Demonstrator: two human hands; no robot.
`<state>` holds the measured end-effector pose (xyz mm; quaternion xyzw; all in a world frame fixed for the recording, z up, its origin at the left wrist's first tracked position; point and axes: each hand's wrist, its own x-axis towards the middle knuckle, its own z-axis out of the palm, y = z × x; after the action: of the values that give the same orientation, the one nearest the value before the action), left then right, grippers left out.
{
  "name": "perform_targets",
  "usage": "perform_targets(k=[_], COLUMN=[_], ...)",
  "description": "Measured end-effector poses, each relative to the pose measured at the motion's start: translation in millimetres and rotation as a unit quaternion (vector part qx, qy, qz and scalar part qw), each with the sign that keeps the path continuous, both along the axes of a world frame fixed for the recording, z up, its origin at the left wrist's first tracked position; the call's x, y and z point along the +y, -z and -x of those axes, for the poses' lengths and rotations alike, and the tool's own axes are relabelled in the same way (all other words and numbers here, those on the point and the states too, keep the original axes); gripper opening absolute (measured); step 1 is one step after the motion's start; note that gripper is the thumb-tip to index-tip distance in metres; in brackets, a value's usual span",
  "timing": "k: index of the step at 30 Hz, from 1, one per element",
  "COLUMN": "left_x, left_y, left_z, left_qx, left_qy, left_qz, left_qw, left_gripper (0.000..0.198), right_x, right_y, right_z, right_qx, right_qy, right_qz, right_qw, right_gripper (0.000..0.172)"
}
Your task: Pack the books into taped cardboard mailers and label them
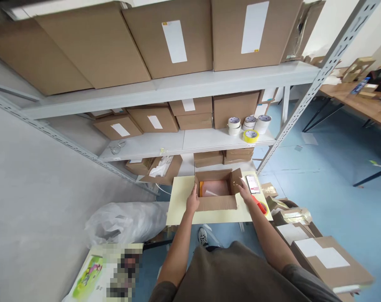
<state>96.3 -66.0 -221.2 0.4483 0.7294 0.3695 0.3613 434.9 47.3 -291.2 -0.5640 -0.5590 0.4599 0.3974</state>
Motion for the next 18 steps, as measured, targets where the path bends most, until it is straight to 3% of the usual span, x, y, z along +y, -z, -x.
perform_targets(k=[4,9,14,16,18], left_x=[-5.4,2.8,39.7,61.8,84.4], left_y=[-0.5,-2.7,-16.4,-24.6,-31.1], left_z=[-3.8,-8.5,-1.3,3.9,8.3], left_qx=[0.019,0.023,0.123,0.142,0.143], left_qy=[-0.020,-0.037,0.011,0.034,0.044], left_qz=[-0.004,-0.035,-0.059,-0.043,-0.012], left_qw=[1.000,0.998,0.991,0.988,0.989], left_gripper=[0.076,0.077,0.059,0.044,0.043], right_x=[3.3,-12.3,-16.2,-14.6,-14.9], right_y=[-4.9,-1.5,-1.6,-5.2,-9.5], right_z=[27.6,42.5,42.0,38.8,34.9], right_qx=[0.007,-0.104,-0.170,-0.171,-0.166], right_qy=[-0.043,-0.150,-0.189,-0.197,-0.192], right_qz=[-0.013,-0.035,-0.058,-0.054,-0.041], right_qw=[0.999,0.983,0.965,0.964,0.966], right_gripper=[0.082,0.091,0.088,0.083,0.078])
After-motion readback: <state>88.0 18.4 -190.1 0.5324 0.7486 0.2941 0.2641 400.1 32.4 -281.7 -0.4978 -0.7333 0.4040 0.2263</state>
